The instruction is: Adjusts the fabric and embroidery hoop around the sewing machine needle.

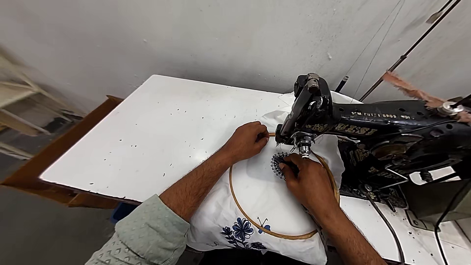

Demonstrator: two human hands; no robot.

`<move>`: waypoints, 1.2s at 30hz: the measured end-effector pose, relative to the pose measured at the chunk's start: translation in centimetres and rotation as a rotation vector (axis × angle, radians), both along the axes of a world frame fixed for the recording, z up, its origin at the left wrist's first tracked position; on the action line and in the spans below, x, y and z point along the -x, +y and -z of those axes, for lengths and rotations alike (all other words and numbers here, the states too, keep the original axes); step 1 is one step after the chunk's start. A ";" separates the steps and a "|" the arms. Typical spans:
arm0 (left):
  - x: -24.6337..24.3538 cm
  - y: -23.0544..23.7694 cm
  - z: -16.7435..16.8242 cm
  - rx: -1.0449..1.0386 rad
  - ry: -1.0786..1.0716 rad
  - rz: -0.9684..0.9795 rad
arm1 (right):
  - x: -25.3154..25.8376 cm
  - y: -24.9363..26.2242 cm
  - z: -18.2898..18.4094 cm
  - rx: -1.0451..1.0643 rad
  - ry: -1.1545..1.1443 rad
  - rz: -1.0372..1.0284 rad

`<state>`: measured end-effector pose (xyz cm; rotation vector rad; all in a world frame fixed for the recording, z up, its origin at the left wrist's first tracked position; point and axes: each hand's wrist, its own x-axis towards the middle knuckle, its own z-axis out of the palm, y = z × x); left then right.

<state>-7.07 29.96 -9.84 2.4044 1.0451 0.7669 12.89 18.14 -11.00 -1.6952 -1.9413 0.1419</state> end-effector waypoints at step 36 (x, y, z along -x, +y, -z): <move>-0.3 -0.9 -1.0 0.031 0.184 0.306 | 0.0 0.4 -0.5 0.056 0.057 -0.009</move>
